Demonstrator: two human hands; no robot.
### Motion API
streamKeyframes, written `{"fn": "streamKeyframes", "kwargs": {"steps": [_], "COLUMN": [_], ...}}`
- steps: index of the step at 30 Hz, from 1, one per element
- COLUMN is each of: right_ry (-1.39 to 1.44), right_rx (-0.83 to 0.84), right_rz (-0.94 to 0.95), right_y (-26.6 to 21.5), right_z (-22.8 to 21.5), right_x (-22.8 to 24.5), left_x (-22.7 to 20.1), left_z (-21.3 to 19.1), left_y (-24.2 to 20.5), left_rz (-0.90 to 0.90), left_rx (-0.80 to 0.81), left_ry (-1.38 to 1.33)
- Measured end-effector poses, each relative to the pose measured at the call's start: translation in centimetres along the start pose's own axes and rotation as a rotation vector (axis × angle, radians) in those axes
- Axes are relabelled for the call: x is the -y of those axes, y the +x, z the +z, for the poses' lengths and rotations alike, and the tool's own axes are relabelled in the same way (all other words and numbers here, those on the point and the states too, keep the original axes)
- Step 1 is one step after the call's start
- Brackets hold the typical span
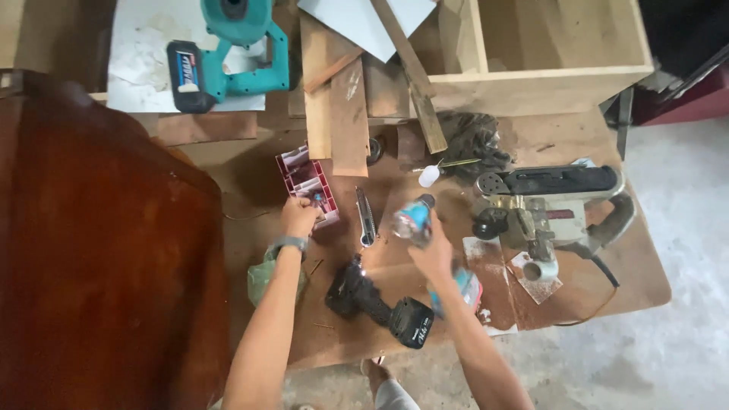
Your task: The person is assembling a wooden drawer or small cabinet by drilling screws into the frame using a power drill.
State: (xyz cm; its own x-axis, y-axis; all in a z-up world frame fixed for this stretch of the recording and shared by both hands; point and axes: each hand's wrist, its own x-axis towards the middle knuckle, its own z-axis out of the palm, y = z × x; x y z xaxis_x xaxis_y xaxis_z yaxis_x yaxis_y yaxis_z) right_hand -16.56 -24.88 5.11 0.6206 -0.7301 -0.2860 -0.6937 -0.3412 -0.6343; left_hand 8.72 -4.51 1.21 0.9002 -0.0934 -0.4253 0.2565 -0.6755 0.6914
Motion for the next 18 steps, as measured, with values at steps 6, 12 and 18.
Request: {"fn": "streamKeyframes", "kwargs": {"steps": [6, 12, 18], "right_ry": [0.391, 0.750, 1.177], "right_rx": [-0.219, -0.242, -0.183], "right_rz": [-0.180, -0.289, -0.491], "right_y": [-13.7, -32.1, -48.0], "right_z": [-7.5, -9.0, -3.1], "right_x": [-0.2, 1.9, 5.3], "left_x": [1.5, -3.3, 1.2], "left_z": [-3.3, -11.0, -17.7], "left_y": [-9.3, -29.6, -43.4], "left_rz": [0.006, 0.058, 0.100], "left_rx": [0.232, 0.483, 0.687], "left_ry": [-0.726, -1.183, -1.568]}}
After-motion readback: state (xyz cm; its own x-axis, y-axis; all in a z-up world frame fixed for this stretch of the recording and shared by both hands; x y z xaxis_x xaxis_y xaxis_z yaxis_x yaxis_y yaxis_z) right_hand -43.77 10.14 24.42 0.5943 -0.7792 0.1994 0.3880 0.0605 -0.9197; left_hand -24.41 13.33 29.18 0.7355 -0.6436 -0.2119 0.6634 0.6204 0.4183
